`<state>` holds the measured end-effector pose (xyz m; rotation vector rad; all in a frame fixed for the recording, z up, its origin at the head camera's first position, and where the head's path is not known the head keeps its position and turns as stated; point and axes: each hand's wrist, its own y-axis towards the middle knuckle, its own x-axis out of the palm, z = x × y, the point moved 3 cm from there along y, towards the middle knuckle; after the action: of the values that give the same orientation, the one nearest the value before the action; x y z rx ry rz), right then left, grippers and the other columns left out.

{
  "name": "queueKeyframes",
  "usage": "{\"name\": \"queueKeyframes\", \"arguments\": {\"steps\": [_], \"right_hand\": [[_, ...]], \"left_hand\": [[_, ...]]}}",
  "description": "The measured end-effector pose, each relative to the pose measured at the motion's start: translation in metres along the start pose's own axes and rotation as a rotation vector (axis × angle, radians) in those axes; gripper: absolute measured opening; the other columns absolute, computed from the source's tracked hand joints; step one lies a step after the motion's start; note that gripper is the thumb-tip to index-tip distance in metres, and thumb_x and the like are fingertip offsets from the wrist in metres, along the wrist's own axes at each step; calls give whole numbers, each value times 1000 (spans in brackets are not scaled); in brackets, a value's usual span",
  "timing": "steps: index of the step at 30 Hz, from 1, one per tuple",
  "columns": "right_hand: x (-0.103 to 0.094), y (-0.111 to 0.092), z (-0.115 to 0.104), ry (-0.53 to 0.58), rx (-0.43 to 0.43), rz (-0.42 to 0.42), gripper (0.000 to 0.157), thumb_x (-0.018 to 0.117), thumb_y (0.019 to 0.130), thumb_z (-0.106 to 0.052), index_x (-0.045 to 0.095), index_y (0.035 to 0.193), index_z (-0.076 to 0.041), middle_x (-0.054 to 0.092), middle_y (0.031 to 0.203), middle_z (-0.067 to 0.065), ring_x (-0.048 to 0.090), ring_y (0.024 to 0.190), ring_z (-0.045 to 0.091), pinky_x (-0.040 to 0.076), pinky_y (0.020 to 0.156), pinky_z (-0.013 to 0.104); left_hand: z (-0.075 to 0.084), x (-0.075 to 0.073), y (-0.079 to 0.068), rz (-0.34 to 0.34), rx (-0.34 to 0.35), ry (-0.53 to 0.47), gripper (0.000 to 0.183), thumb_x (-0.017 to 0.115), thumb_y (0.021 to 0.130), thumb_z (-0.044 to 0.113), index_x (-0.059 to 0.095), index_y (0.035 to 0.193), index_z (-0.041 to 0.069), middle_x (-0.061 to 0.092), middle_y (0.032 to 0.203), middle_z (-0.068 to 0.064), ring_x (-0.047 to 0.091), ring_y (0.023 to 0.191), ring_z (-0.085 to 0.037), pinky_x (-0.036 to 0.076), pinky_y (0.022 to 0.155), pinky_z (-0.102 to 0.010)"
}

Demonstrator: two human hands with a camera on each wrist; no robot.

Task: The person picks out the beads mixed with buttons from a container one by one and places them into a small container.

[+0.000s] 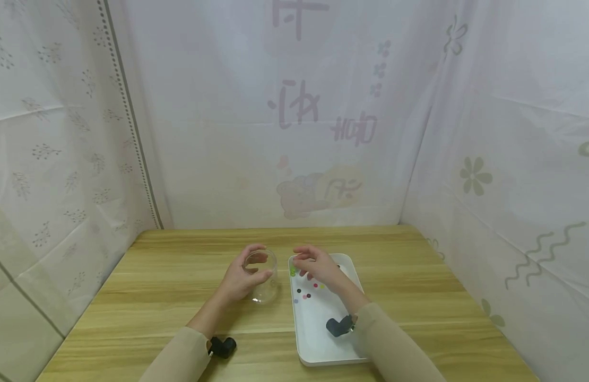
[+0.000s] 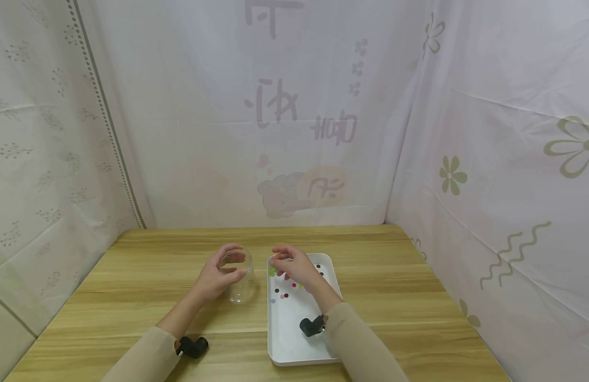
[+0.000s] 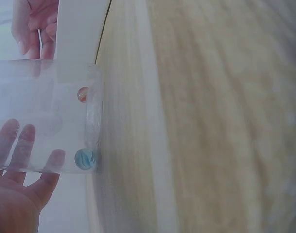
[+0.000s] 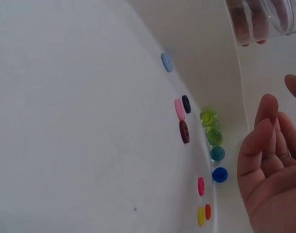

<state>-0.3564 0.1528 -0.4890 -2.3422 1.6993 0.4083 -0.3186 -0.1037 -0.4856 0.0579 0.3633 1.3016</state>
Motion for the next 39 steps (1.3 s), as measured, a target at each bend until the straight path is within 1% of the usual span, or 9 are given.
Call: {"name": "queueKeyframes", "arguments": {"steps": [11,15,17,20,25,27,30,35,39], "right_hand": [[3,2,1,2,6,2,56,77,103,-30,61,151,-6,74,129,12,70,88,19,58,74,31],[-1,3,0,-7,18,15,55,77,103,-31,62,150,-8,75,128,10,70,88,19,56,70,29],[-4,3,0,-16,28,35,52,77,103,-32,64,148,-10,75,124,9,69,84,21,52,64,27],[-8,4,3,-43,43,53,48,77,103,-33,67,145,-12,76,115,11,68,79,23,49,59,27],[-11,3,10,-70,71,67,37,76,103,-30,73,136,-13,74,103,16,63,74,21,52,61,27],[-13,2,11,-62,82,85,33,76,103,-28,74,133,-14,73,100,16,61,72,20,51,61,27],[-16,1,11,-50,85,108,32,76,102,-27,75,132,-14,72,98,17,59,70,20,49,59,27],[-16,1,8,-91,84,95,30,76,102,-25,76,130,-14,73,101,17,61,70,21,50,60,27],[-12,0,10,-132,83,70,31,77,101,-24,75,130,-12,73,95,14,62,70,20,52,60,28]], "left_hand": [[2,1,-1,3,3,6,67,82,94,20,53,154,9,66,147,-24,61,141,-40,50,117,-65],[1,0,-1,2,7,1,67,82,95,19,52,154,7,66,146,-25,61,141,-41,50,117,-65],[1,0,-1,2,9,3,67,82,95,19,52,154,7,66,146,-25,61,141,-41,50,117,-65],[0,0,0,3,5,7,67,82,95,20,52,154,8,65,147,-25,60,141,-40,50,117,-65],[1,0,-2,3,-1,7,64,82,95,21,55,151,14,66,147,-23,60,141,-40,49,117,-66],[2,0,-2,3,-2,6,62,82,95,21,55,150,16,67,146,-22,60,141,-40,49,117,-66],[2,1,-1,8,-8,7,62,83,94,21,56,150,19,67,146,-21,61,141,-39,49,118,-65],[1,1,-1,16,-10,14,63,83,94,21,56,150,20,66,147,-21,61,141,-37,50,118,-63],[1,0,-2,12,-3,15,62,83,94,22,56,150,19,67,146,-20,61,140,-37,51,117,-63]]}}
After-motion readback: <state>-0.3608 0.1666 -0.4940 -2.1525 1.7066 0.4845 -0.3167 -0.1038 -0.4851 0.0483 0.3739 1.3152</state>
